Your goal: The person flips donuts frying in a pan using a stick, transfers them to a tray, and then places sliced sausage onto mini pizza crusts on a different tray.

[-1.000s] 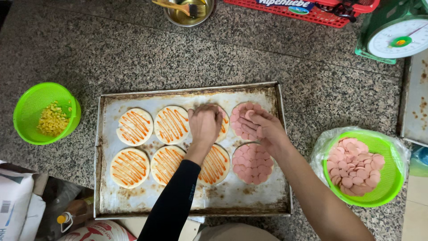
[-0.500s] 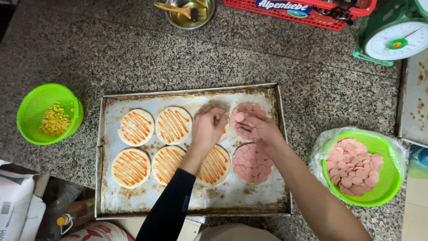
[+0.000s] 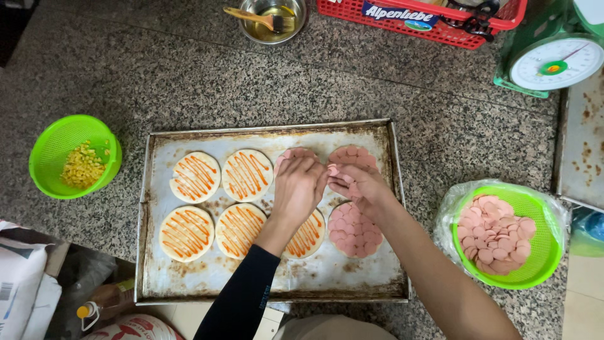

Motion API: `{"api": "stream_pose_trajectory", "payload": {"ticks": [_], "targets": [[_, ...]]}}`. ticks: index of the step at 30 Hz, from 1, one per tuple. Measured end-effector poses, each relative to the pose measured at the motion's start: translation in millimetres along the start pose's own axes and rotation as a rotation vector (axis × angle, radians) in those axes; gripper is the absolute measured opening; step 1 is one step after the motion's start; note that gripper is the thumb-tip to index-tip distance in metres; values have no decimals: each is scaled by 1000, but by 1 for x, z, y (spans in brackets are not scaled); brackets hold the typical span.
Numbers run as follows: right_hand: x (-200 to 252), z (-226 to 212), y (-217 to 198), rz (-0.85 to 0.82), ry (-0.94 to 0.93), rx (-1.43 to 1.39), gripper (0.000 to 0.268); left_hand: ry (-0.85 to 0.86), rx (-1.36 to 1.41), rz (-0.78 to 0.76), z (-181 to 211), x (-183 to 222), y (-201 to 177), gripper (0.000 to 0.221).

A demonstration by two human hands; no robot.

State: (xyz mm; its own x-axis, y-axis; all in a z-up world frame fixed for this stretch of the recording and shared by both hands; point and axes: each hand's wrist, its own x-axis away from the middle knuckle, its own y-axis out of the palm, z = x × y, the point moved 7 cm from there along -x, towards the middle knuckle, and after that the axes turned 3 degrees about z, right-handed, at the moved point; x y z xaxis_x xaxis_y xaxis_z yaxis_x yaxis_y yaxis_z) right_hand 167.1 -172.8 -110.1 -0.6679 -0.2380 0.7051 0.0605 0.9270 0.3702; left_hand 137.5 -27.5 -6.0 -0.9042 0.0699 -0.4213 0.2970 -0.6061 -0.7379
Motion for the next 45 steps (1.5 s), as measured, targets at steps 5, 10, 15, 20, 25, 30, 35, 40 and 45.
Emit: {"api": "stream_pose_trajectory", "payload": {"ticks": [5, 10, 15, 20, 25, 30, 35, 40, 45], "targets": [[-1, -3, -4, 12, -59, -39, 33, -183, 121, 41, -29, 0, 8, 15], [-9, -1, -26, 90, -48, -8, 38, -392, -16, -13, -68, 11, 9, 16], [-5, 0, -30, 104, -59, -42, 38, -511, 119, -235, -71, 18, 41, 19], [-4, -1, -28, 95, -40, -43, 36, -202, -79, -34, -46, 10, 41, 5], [-2, 1, -35, 100, -44, -46, 36, -244, -153, -29, -48, 13, 45, 8], [-11, 9, -34, 23, -73, -66, 39, -253, -186, 16, -50, 17, 46, 11], [-11, 12, -34, 60, -50, -21, 44, -253, -212, 4, -50, 16, 45, 11], [-11, 12, -31, 49, -53, -18, 43, -220, -220, 0, -47, 13, 44, 13], [-7, 9, -27, 65, -45, 41, 44, -208, -197, 0, -50, 13, 48, 12]]}}
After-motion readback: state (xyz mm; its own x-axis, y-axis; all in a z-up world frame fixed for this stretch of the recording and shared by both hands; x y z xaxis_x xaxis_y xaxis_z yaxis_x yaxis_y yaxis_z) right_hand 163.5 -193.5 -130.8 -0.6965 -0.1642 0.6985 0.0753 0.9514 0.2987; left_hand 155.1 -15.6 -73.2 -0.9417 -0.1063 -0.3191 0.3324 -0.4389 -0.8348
